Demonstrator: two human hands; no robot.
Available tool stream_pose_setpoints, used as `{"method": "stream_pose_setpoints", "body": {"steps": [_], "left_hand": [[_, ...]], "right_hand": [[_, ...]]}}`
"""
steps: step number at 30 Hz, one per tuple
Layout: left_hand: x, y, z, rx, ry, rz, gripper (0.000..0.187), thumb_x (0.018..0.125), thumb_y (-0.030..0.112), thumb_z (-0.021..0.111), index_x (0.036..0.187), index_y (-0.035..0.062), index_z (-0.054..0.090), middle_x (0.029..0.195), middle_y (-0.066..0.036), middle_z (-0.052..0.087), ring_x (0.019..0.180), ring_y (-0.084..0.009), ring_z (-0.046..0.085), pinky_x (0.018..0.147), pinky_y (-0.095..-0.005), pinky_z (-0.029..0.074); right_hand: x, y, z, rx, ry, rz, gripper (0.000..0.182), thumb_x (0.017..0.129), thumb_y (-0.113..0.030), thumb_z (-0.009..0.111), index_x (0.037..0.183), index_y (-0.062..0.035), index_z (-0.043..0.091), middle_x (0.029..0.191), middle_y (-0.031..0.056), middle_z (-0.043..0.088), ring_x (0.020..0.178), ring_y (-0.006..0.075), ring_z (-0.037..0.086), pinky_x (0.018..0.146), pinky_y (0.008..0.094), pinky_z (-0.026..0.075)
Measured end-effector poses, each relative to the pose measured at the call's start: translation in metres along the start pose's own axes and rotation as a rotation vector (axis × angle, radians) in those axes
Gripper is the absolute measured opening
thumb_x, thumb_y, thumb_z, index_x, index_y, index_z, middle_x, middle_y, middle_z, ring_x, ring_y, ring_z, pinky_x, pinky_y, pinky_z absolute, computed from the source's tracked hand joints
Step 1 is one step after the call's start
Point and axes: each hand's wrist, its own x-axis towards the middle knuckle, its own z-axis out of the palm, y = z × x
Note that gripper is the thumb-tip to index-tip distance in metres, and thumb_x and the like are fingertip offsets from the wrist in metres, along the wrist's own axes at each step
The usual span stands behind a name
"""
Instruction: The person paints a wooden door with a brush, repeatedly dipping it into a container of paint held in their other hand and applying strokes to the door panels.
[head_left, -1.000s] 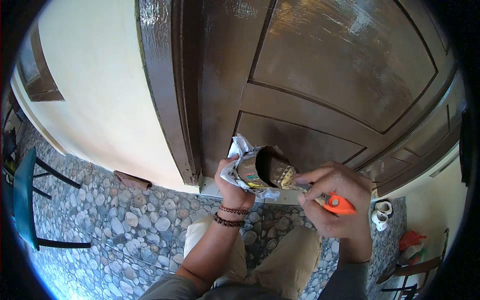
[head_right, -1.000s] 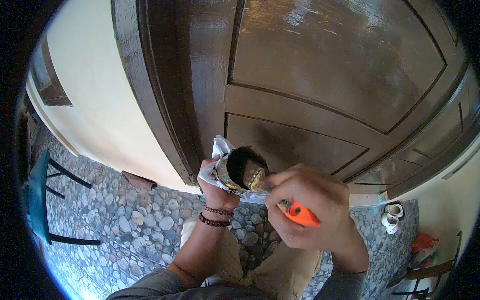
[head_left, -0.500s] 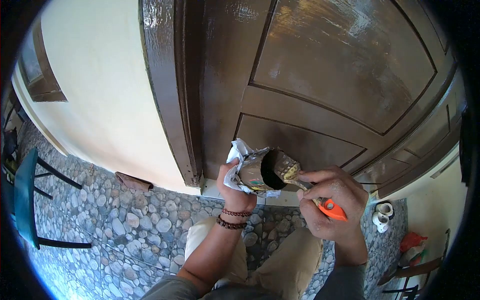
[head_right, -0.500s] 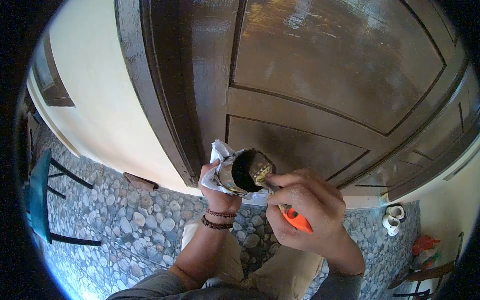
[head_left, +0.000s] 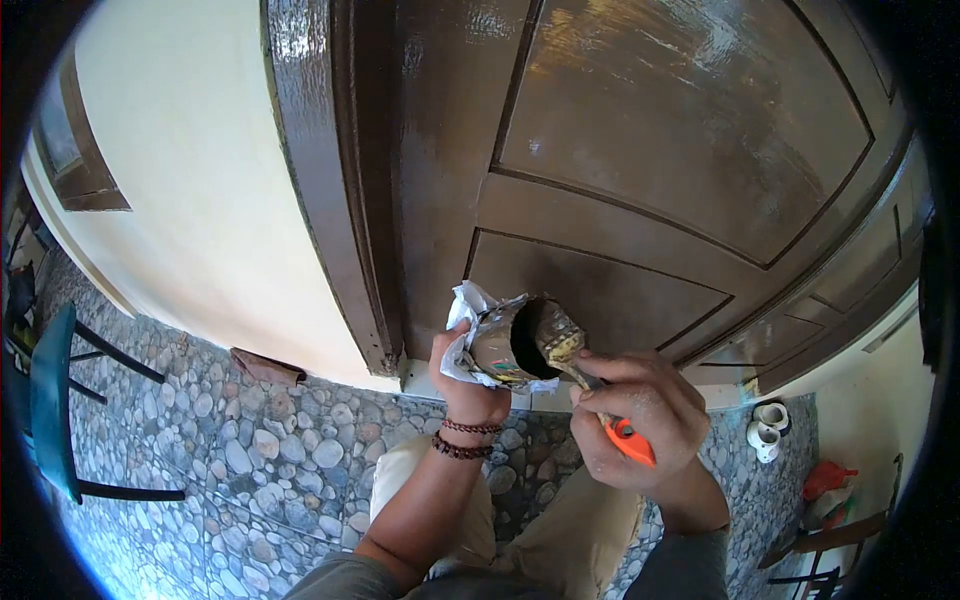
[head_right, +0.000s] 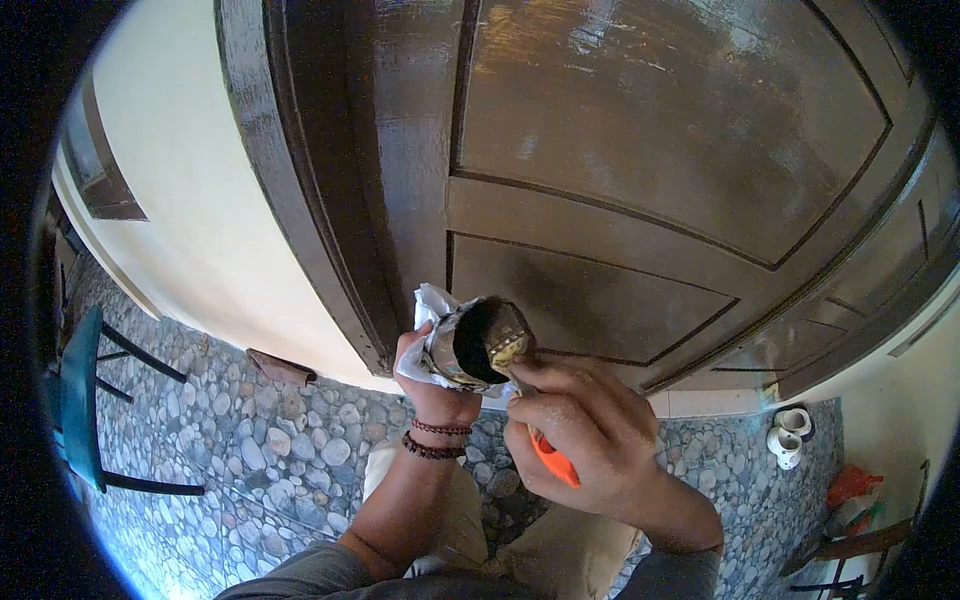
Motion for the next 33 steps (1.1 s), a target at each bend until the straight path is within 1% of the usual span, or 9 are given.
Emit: {"method": "stream_pose_setpoints", "body": {"steps": [6, 13, 15, 17, 20, 23, 26, 31, 33], "left_hand": [[0.002, 0.004, 0.006, -0.015, -0.006, -0.016, 0.036, 0.083, 0.029, 0.043, 0.103, 0.0022, 0.056, 0.097, -0.012, 0.062, 0.092, -0.0251, 0.059, 0.083, -0.0369, 0.047], [0.004, 0.001, 0.0, -0.007, -0.01, -0.016, 0.041, 0.082, 0.033, 0.041, 0.104, 0.0025, 0.056, 0.1, -0.014, 0.062, 0.095, -0.0267, 0.059, 0.086, -0.0394, 0.048], [0.004, 0.001, -0.002, -0.007, -0.015, -0.019, 0.041, 0.082, 0.033, 0.041, 0.104, 0.0027, 0.056, 0.1, -0.014, 0.062, 0.095, -0.0264, 0.059, 0.086, -0.0393, 0.048], [0.003, 0.002, -0.001, -0.007, -0.02, -0.02, 0.04, 0.083, 0.034, 0.041, 0.104, 0.0029, 0.056, 0.1, -0.013, 0.062, 0.095, -0.0261, 0.059, 0.086, -0.0393, 0.048], [0.0, 0.006, 0.002, -0.011, -0.051, -0.081, 0.039, 0.084, 0.034, 0.041, 0.104, 0.0037, 0.056, 0.099, -0.012, 0.063, 0.094, -0.0255, 0.06, 0.085, -0.0388, 0.048], [-0.001, 0.005, 0.004, -0.001, -0.057, -0.065, 0.038, 0.084, 0.034, 0.042, 0.103, 0.0045, 0.057, 0.098, -0.011, 0.063, 0.093, -0.0249, 0.06, 0.084, -0.038, 0.049], [-0.005, 0.007, 0.011, -0.021, 0.003, -0.055, 0.033, 0.081, 0.028, 0.046, 0.098, 0.0027, 0.057, 0.093, -0.011, 0.062, 0.089, -0.0252, 0.059, 0.082, -0.0357, 0.046], [-0.004, 0.007, 0.013, -0.05, 0.016, -0.114, 0.032, 0.081, 0.026, 0.046, 0.097, 0.0019, 0.057, 0.093, -0.011, 0.062, 0.089, -0.0251, 0.059, 0.082, -0.0359, 0.047], [0.001, 0.003, 0.004, -0.021, -0.009, -0.077, 0.033, 0.083, 0.029, 0.045, 0.099, 0.0033, 0.057, 0.095, -0.011, 0.063, 0.09, -0.0253, 0.06, 0.082, -0.037, 0.048]], "right_hand": [[-0.004, -0.018, 0.0, 0.04, -0.027, -0.018, 0.028, 0.065, -0.002, 0.074, 0.088, -0.001, 0.057, 0.096, 0.02, 0.061, 0.077, 0.0263, 0.065, 0.063, 0.0305, 0.055], [-0.003, -0.012, 0.011, 0.113, 0.131, 0.083, 0.024, 0.066, 0.0, 0.074, 0.085, -0.0008, 0.058, 0.087, 0.0182, 0.063, 0.075, 0.0245, 0.067, 0.064, 0.0295, 0.055], [-0.002, -0.011, 0.015, 0.262, 0.219, 0.203, 0.022, 0.067, 0.002, 0.073, 0.083, 0.0, 0.058, 0.085, 0.0185, 0.064, 0.076, 0.0233, 0.067, 0.064, 0.0281, 0.054], [-0.006, -0.009, 0.014, 0.254, 0.206, 0.234, 0.022, 0.07, 0.003, 0.072, 0.084, 0.0007, 0.056, 0.087, 0.02, 0.064, 0.081, 0.0227, 0.067, 0.067, 0.0276, 0.053], [-0.017, -0.002, 0.023, 0.533, 0.294, 0.39, 0.024, 0.074, 0.005, 0.069, 0.087, -0.0006, 0.049, 0.091, 0.0189, 0.062, 0.093, 0.024, 0.063, 0.077, 0.029, 0.051], [-0.022, -0.001, 0.027, 0.703, 0.342, 0.511, 0.024, 0.074, 0.006, 0.067, 0.088, -0.0003, 0.048, 0.092, 0.018, 0.06, 0.095, 0.0254, 0.062, 0.078, 0.0299, 0.051], [-0.023, -0.001, 0.027, 0.777, 0.379, 0.558, 0.025, 0.074, 0.006, 0.067, 0.089, 0.0001, 0.048, 0.093, 0.0179, 0.058, 0.095, 0.0253, 0.062, 0.079, 0.0304, 0.052], [-0.029, 0.003, 0.013, 0.65, 0.371, 0.47, 0.025, 0.074, 0.005, 0.068, 0.088, -0.0002, 0.048, 0.092, 0.0181, 0.059, 0.09, 0.0238, 0.063, 0.077, 0.0299, 0.052], [-0.03, 0.001, 0.01, 0.583, 0.381, 0.438, 0.024, 0.073, 0.005, 0.069, 0.087, -0.0004, 0.049, 0.091, 0.0179, 0.06, 0.088, 0.023, 0.064, 0.076, 0.0295, 0.052]]}}
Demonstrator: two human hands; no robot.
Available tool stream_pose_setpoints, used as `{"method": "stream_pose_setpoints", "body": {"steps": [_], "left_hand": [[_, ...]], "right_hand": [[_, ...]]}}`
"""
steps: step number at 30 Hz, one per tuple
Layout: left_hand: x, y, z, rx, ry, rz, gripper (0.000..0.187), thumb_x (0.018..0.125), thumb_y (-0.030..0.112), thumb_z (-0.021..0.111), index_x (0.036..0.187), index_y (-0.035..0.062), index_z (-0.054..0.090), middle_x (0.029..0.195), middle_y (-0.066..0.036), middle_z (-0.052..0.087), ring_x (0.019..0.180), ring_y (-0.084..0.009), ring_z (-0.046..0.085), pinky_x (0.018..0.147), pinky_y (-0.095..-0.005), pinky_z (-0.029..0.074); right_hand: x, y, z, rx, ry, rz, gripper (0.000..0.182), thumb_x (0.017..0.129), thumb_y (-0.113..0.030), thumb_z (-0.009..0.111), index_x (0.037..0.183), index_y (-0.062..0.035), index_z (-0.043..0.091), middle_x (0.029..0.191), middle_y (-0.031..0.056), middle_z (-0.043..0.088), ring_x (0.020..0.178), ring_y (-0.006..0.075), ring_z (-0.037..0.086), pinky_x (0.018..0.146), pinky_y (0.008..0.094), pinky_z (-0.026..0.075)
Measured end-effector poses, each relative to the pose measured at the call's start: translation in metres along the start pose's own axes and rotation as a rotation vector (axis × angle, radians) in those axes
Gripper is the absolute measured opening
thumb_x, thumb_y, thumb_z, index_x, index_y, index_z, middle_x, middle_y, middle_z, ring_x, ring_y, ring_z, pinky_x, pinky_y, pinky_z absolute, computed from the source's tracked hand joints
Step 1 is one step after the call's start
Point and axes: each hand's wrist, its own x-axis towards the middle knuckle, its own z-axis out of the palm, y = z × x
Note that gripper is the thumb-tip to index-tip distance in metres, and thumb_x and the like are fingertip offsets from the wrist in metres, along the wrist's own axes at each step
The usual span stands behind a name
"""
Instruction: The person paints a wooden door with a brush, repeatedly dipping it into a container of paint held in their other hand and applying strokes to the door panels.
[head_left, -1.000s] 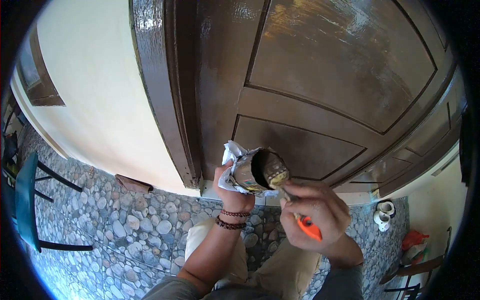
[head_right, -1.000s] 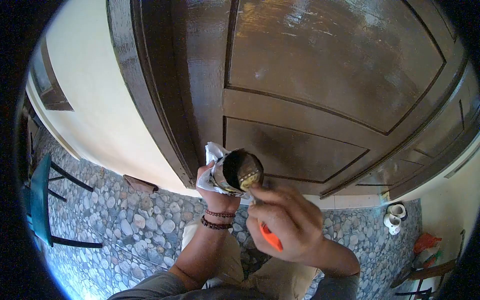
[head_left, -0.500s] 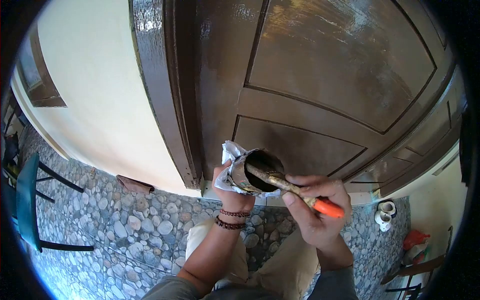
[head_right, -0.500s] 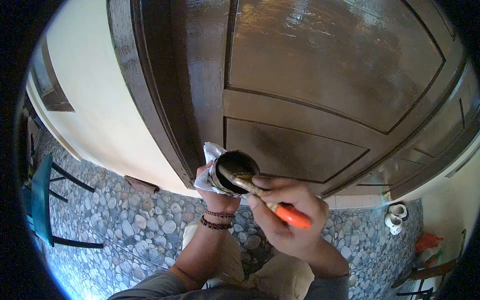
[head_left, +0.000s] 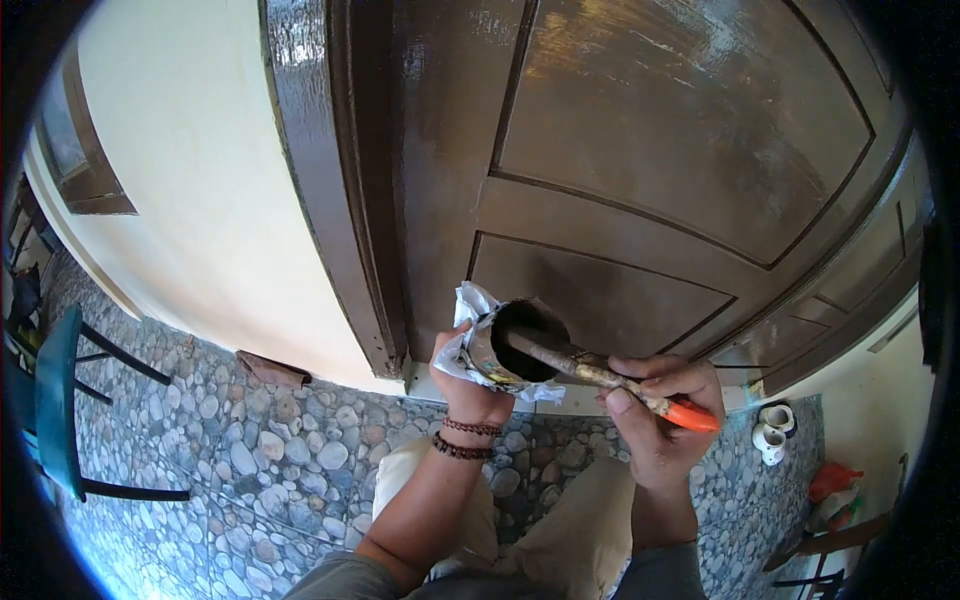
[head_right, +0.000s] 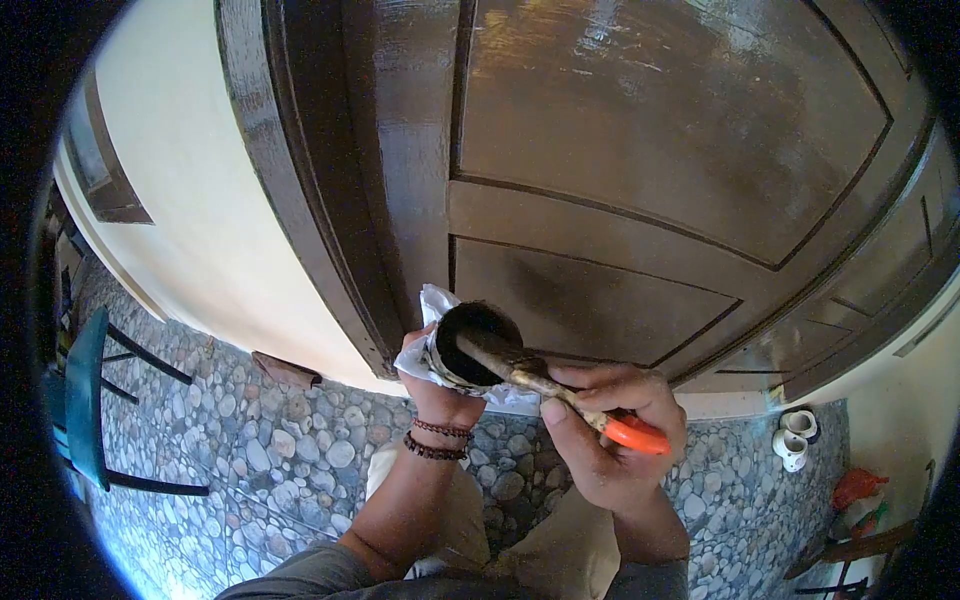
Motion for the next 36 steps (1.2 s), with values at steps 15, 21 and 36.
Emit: {"method": "stream_pose_setpoints", "body": {"steps": [15, 21, 36], "left_hand": [[-0.003, 0.001, 0.005, -0.009, 0.046, -0.06, 0.032, 0.08, 0.03, 0.047, 0.098, 0.0056, 0.057, 0.094, -0.01, 0.062, 0.09, -0.0243, 0.059, 0.081, -0.0363, 0.047], [-0.001, -0.002, 0.0, 0.007, 0.032, -0.051, 0.034, 0.083, 0.033, 0.044, 0.1, 0.0065, 0.058, 0.097, -0.01, 0.063, 0.091, -0.0241, 0.06, 0.082, -0.0373, 0.048], [-0.001, 0.002, 0.005, -0.009, 0.095, -0.05, 0.031, 0.079, 0.029, 0.048, 0.096, 0.0049, 0.057, 0.092, -0.01, 0.062, 0.088, -0.0254, 0.059, 0.08, -0.0361, 0.047]], "right_hand": [[0.001, 0.015, 0.02, -0.406, -0.083, -0.447, 0.029, 0.068, 0.003, 0.073, 0.092, -0.0021, 0.059, 0.094, 0.0204, 0.061, 0.081, 0.028, 0.066, 0.068, 0.031, 0.055], [-0.001, 0.018, 0.022, -0.45, -0.143, -0.499, 0.031, 0.07, 0.005, 0.071, 0.098, -0.0023, 0.058, 0.099, 0.0217, 0.058, 0.085, 0.0289, 0.065, 0.069, 0.0322, 0.055], [0.019, -0.001, -0.007, -0.313, -0.19, -0.188, 0.02, 0.063, 0.004, 0.071, 0.075, -0.0037, 0.058, 0.086, 0.0161, 0.065, 0.075, 0.0203, 0.065, 0.065, 0.0274, 0.05]]}}
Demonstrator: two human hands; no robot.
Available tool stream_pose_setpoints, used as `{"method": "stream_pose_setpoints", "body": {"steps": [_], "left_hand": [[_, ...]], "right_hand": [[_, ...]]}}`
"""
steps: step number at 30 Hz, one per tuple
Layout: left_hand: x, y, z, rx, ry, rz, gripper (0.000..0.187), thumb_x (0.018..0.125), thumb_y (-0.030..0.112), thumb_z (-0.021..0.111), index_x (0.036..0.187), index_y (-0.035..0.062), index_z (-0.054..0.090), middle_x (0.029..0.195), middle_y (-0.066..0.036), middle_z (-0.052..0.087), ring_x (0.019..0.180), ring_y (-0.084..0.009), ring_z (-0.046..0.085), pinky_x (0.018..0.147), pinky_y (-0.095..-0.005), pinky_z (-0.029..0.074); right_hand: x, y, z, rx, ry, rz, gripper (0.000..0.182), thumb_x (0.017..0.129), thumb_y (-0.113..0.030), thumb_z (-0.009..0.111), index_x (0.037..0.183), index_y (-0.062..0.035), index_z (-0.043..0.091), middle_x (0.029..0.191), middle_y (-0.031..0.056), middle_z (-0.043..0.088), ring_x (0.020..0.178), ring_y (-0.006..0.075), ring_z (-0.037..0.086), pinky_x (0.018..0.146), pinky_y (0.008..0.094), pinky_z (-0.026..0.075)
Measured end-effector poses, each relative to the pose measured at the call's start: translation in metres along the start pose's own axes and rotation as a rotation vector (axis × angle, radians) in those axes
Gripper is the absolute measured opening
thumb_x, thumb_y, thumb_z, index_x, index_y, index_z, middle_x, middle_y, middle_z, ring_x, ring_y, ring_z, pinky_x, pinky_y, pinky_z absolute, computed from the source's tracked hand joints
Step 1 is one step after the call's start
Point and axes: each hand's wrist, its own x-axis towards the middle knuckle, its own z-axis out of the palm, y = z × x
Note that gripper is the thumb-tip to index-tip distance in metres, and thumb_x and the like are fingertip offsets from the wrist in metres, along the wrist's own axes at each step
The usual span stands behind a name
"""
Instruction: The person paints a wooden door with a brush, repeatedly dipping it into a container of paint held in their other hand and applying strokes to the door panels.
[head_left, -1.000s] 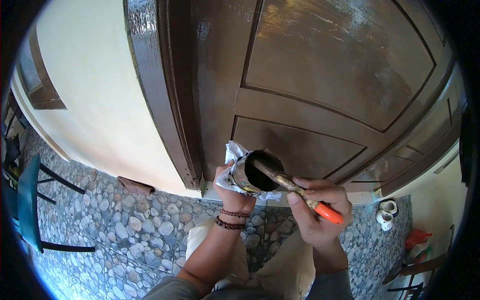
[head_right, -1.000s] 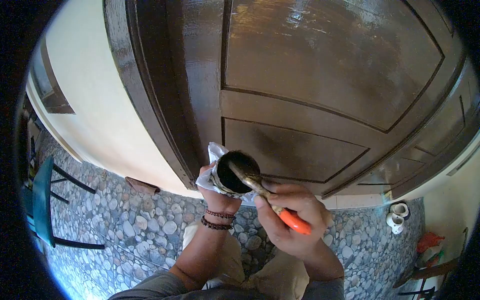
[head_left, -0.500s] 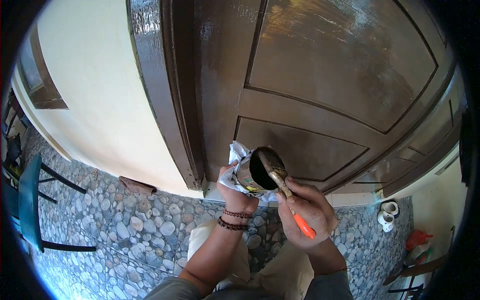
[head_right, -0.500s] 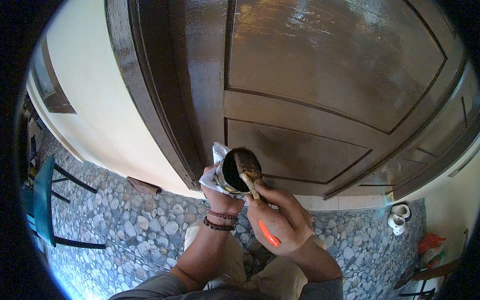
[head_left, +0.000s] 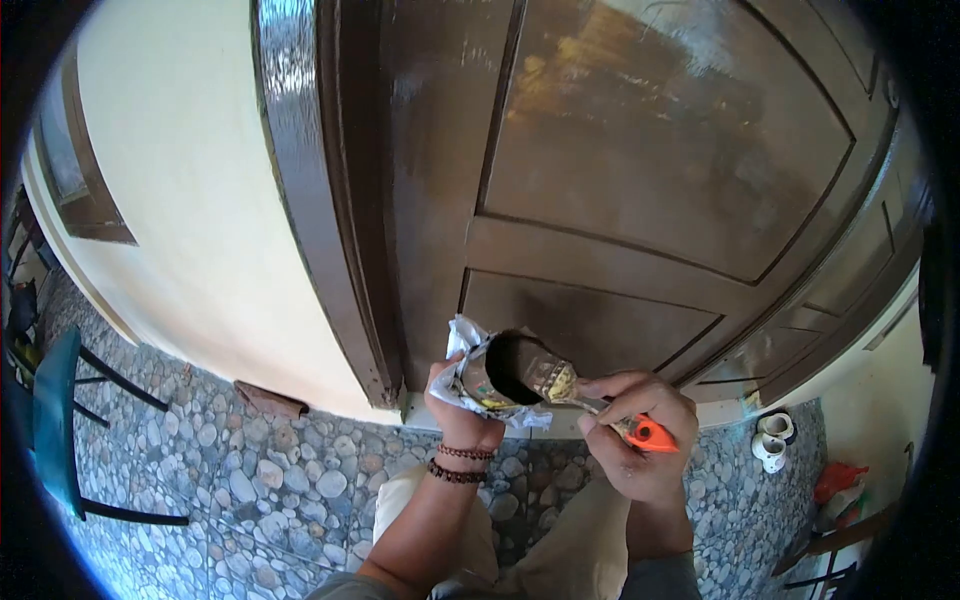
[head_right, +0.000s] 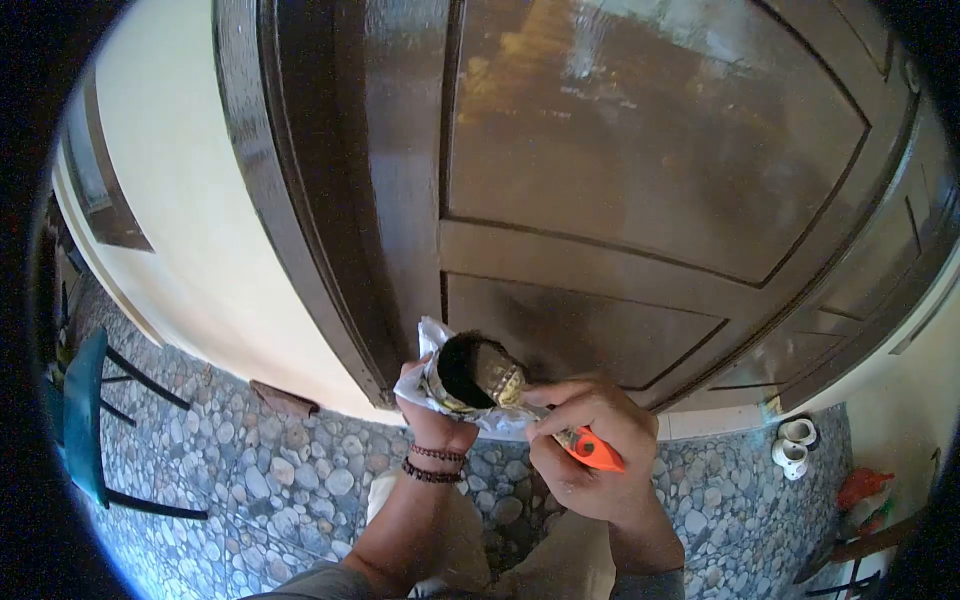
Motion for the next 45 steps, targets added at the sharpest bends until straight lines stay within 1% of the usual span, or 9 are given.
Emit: {"method": "stream_pose_setpoints", "body": {"steps": [10, 14, 19, 22, 25, 27, 30, 32, 45], "left_hand": [[-0.001, 0.007, 0.006, -0.002, 0.006, -0.048, 0.033, 0.079, 0.031, 0.047, 0.096, 0.0054, 0.058, 0.092, -0.009, 0.062, 0.087, -0.0254, 0.059, 0.08, -0.0363, 0.047], [0.002, 0.01, -0.001, 0.02, -0.018, -0.014, 0.032, 0.081, 0.032, 0.045, 0.095, 0.0065, 0.058, 0.091, -0.008, 0.063, 0.087, -0.0245, 0.06, 0.079, -0.0362, 0.048], [0.007, 0.011, -0.011, 0.025, -0.032, -0.059, 0.031, 0.082, 0.032, 0.043, 0.095, 0.0087, 0.058, 0.091, -0.007, 0.063, 0.086, -0.0228, 0.061, 0.077, -0.0362, 0.049], [0.001, 0.015, -0.005, 0.016, -0.035, -0.147, 0.033, 0.082, 0.036, 0.041, 0.095, 0.011, 0.058, 0.091, -0.007, 0.063, 0.082, -0.0244, 0.062, 0.07, -0.0403, 0.051], [-0.006, 0.02, 0.003, 0.119, 0.017, -0.182, 0.049, 0.081, 0.053, 0.035, 0.101, 0.0156, 0.06, 0.094, -0.005, 0.063, 0.076, -0.0263, 0.059, 0.052, -0.041, 0.045], [-0.006, 0.025, 0.0, 0.074, -0.05, -0.224, 0.044, 0.081, 0.048, 0.036, 0.099, 0.0146, 0.059, 0.092, -0.006, 0.064, 0.077, -0.0268, 0.061, 0.055, -0.0427, 0.048], [-0.008, 0.031, -0.002, 0.023, -0.106, -0.257, 0.039, 0.081, 0.042, 0.038, 0.098, 0.0137, 0.059, 0.092, -0.006, 0.064, 0.08, -0.0272, 0.063, 0.06, -0.0444, 0.052], [-0.005, 0.032, -0.005, 0.039, 0.02, -0.238, 0.051, 0.08, 0.054, 0.035, 0.101, 0.0144, 0.06, 0.094, -0.007, 0.063, 0.073, -0.0272, 0.058, 0.047, -0.0388, 0.042], [0.001, 0.045, -0.008, 0.045, 0.023, -0.229, 0.048, 0.082, 0.051, 0.036, 0.101, 0.0139, 0.061, 0.093, -0.007, 0.064, 0.077, -0.0281, 0.061, 0.05, -0.0394, 0.046]], "right_hand": [[0.002, -0.015, -0.024, 0.076, 0.026, 0.147, 0.019, 0.059, 0.003, 0.074, 0.07, -0.0051, 0.061, 0.097, 0.0174, 0.062, 0.088, 0.0233, 0.062, 0.075, 0.0327, 0.049], [-0.007, -0.004, -0.03, 0.56, 0.256, 0.251, 0.023, 0.067, 0.001, 0.073, 0.084, -0.0019, 0.058, 0.1, 0.0192, 0.059, 0.088, 0.027, 0.061, 0.08, 0.0361, 0.051], [-0.001, 0.022, -0.036, 0.763, 0.338, 0.134, 0.019, 0.075, -0.002, 0.067, 0.088, -0.0014, 0.052, 0.114, 0.0246, 0.051, 0.105, 0.0327, 0.055, 0.084, 0.0397, 0.052], [0.004, 0.03, -0.033, 0.911, 0.4, 0.143, 0.015, 0.079, 0.002, 0.061, 0.091, -0.0017, 0.051, 0.115, 0.025, 0.05, 0.103, 0.0332, 0.056, 0.085, 0.0404, 0.051], [0.009, 0.033, -0.027, 0.999, 0.445, 0.174, 0.015, 0.081, 0.004, 0.056, 0.093, -0.0031, 0.051, 0.116, 0.0242, 0.051, 0.105, 0.034, 0.055, 0.085, 0.0473, 0.051], [0.01, 0.038, -0.024, 1.079, 0.482, 0.222, 0.017, 0.08, 0.004, 0.056, 0.094, -0.0046, 0.051, 0.117, 0.0232, 0.05, 0.106, 0.0345, 0.055, 0.085, 0.0532, 0.05], [0.024, 0.039, -0.016, 1.024, 0.536, 0.175, 0.017, 0.08, 0.005, 0.056, 0.094, -0.0042, 0.051, 0.116, 0.0238, 0.051, 0.105, 0.0336, 0.055, 0.085, 0.0511, 0.051], [0.042, 0.036, -0.009, 0.958, 0.541, 0.13, 0.017, 0.08, 0.006, 0.056, 0.093, -0.0037, 0.051, 0.113, 0.0236, 0.053, 0.105, 0.0329, 0.056, 0.084, 0.0496, 0.052], [0.121, 0.022, -0.002, 0.521, 0.427, -0.086, 0.019, 0.075, 0.009, 0.061, 0.086, -0.0023, 0.049, 0.103, 0.0237, 0.059, 0.1, 0.0287, 0.059, 0.083, 0.0414, 0.053]]}}
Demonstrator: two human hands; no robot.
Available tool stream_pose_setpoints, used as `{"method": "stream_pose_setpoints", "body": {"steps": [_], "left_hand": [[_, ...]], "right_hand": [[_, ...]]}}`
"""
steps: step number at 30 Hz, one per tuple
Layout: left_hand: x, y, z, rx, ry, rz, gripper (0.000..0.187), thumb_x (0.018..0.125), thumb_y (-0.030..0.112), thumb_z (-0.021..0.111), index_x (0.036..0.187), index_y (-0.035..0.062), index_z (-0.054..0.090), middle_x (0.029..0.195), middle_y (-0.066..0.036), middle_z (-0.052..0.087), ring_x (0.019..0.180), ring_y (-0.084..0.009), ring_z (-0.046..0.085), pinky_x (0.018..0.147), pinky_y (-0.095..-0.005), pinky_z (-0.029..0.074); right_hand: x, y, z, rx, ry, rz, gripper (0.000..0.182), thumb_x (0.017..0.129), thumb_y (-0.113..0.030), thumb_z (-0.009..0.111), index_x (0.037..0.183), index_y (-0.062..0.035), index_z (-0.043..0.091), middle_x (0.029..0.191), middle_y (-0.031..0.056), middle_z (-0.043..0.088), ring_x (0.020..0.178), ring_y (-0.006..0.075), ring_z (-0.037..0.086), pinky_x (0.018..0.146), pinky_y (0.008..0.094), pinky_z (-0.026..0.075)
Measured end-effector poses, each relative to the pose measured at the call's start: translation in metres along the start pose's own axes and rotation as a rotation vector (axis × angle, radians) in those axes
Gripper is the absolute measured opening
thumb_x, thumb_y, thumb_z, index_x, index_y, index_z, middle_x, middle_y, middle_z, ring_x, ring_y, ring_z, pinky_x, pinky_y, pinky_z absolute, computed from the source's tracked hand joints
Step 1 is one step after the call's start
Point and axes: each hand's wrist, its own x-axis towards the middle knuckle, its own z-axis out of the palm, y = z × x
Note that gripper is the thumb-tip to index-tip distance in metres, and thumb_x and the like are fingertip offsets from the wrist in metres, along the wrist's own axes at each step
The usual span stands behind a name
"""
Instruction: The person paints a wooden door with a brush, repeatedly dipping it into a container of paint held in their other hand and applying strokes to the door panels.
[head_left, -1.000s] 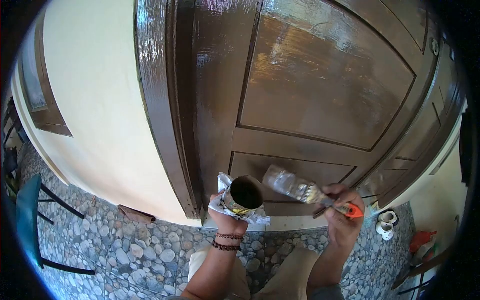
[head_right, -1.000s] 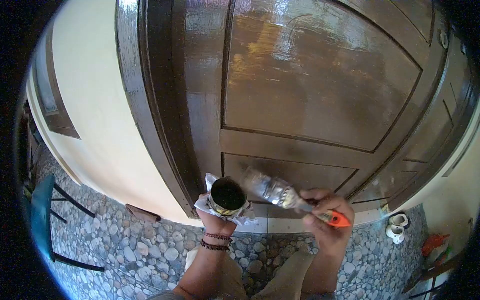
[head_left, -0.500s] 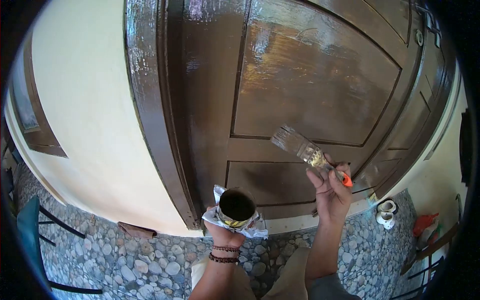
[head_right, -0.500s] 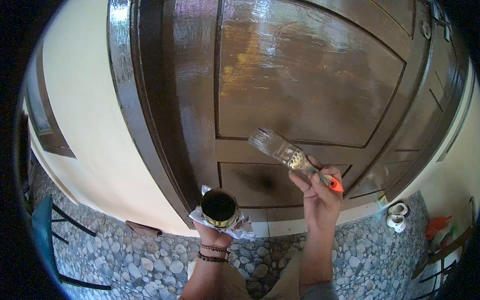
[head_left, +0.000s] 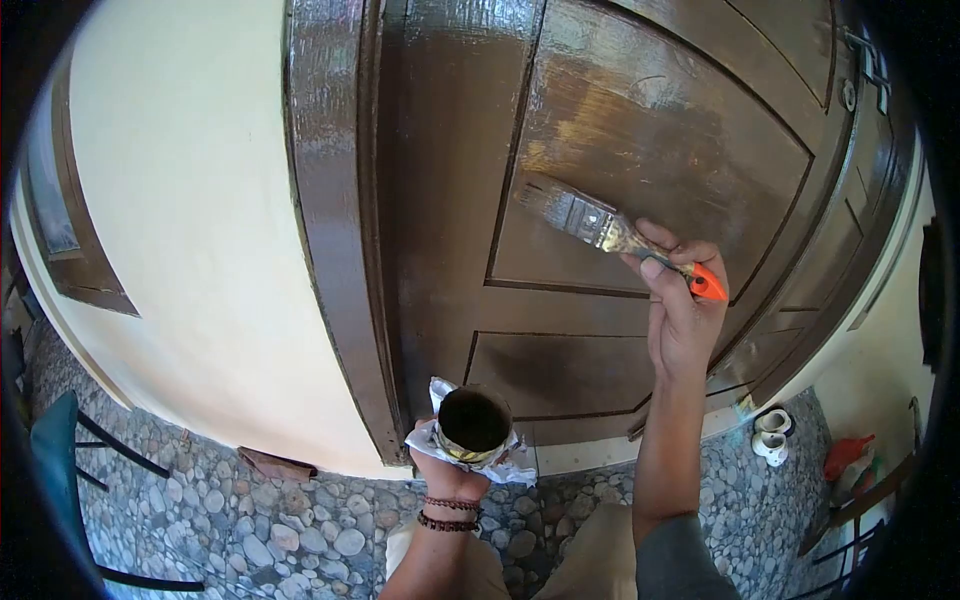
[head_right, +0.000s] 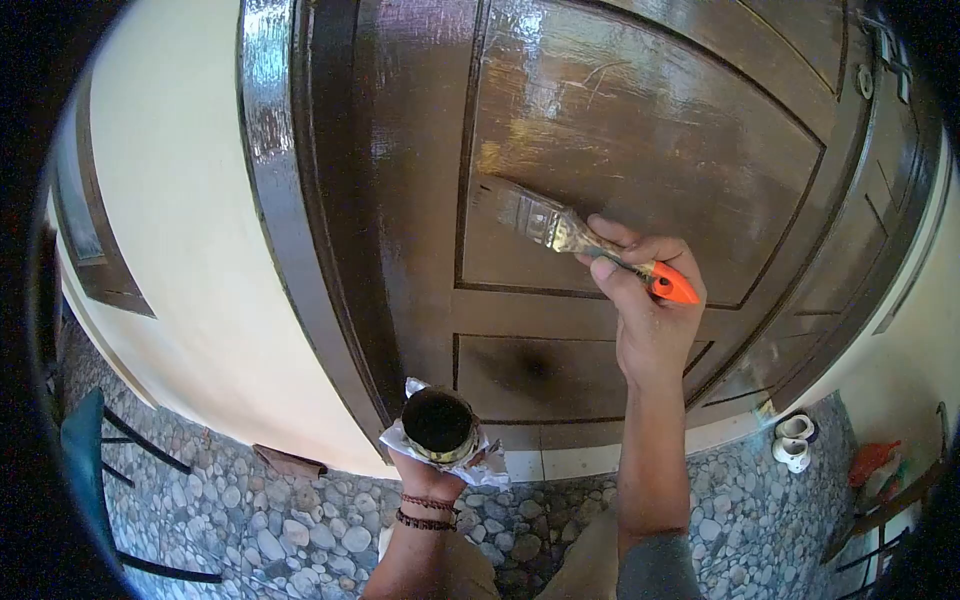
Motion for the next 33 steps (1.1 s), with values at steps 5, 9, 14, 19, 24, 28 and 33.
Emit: {"method": "stream_pose_setpoints", "body": {"steps": [5, 9, 14, 19, 24, 28, 33], "left_hand": [[0.002, 0.003, -0.005, -0.047, 0.009, 0.001, 0.049, 0.083, 0.052, 0.035, 0.1, 0.0133, 0.06, 0.092, -0.008, 0.064, 0.074, -0.0285, 0.061, 0.048, -0.0395, 0.046], [0.002, 0.005, -0.013, -0.03, -0.065, 0.02, 0.036, 0.082, 0.041, 0.041, 0.096, 0.0136, 0.059, 0.094, -0.006, 0.064, 0.085, -0.0258, 0.062, 0.069, -0.043, 0.052], [0.002, 0.009, -0.014, -0.04, -0.146, -0.037, 0.037, 0.081, 0.043, 0.041, 0.097, 0.0158, 0.059, 0.095, -0.005, 0.064, 0.088, -0.0261, 0.061, 0.069, -0.0459, 0.051], [-0.008, 0.009, 0.008, -0.024, -0.011, -0.015, 0.05, 0.083, 0.054, 0.034, 0.099, 0.0145, 0.06, 0.091, -0.008, 0.063, 0.068, -0.0269, 0.059, 0.044, -0.0363, 0.041], [-0.004, 0.009, -0.003, -0.017, 0.007, 0.005, 0.05, 0.083, 0.053, 0.034, 0.098, 0.014, 0.06, 0.089, -0.007, 0.063, 0.067, -0.0265, 0.058, 0.043, -0.0356, 0.039], [-0.002, 0.016, -0.011, -0.018, -0.193, -0.049, 0.043, 0.083, 0.046, 0.035, 0.099, 0.0146, 0.06, 0.096, -0.006, 0.064, 0.084, -0.0267, 0.061, 0.062, -0.0463, 0.049], [0.0, 0.014, -0.011, -0.019, -0.159, -0.031, 0.043, 0.083, 0.045, 0.034, 0.098, 0.014, 0.061, 0.096, -0.006, 0.064, 0.082, -0.0267, 0.061, 0.061, -0.0463, 0.049]], "right_hand": [[0.002, 0.007, 0.008, -0.039, 0.005, -0.005, 0.019, 0.074, 0.01, 0.061, 0.084, -0.0018, 0.05, 0.102, 0.025, 0.06, 0.098, 0.0275, 0.06, 0.082, 0.04, 0.053], [0.0, 0.011, 0.002, -0.082, 0.028, -0.022, 0.019, 0.074, 0.01, 0.061, 0.083, -0.0014, 0.05, 0.101, 0.0253, 0.06, 0.098, 0.0274, 0.06, 0.08, 0.0386, 0.053], [-0.011, 0.0, -0.003, -0.077, 0.132, -0.132, 0.019, 0.073, 0.009, 0.064, 0.082, -0.0012, 0.05, 0.1, 0.0253, 0.061, 0.09, 0.025, 0.062, 0.077, 0.0339, 0.053], [-0.007, 0.011, 0.011, -0.181, 0.034, -0.118, 0.018, 0.073, 0.008, 0.065, 0.08, -0.0013, 0.051, 0.096, 0.0228, 0.062, 0.091, 0.0244, 0.062, 0.077, 0.0318, 0.052], [-0.007, 0.01, -0.012, -0.234, 0.137, -0.117, 0.018, 0.072, 0.008, 0.064, 0.079, -0.0029, 0.052, 0.098, 0.021, 0.063, 0.091, 0.0215, 0.061, 0.077, 0.0289, 0.05], [-0.01, -0.001, -0.067, -0.272, 0.256, -0.126, 0.017, 0.071, 0.005, 0.063, 0.079, -0.0039, 0.05, 0.098, 0.02, 0.063, 0.093, 0.0225, 0.06, 0.082, 0.0312, 0.047], [-0.021, -0.012, -0.046, -0.256, 0.216, -0.154, 0.02, 0.071, 0.002, 0.066, 0.079, -0.0051, 0.049, 0.095, 0.0183, 0.063, 0.088, 0.0227, 0.062, 0.079, 0.0314, 0.048]]}}
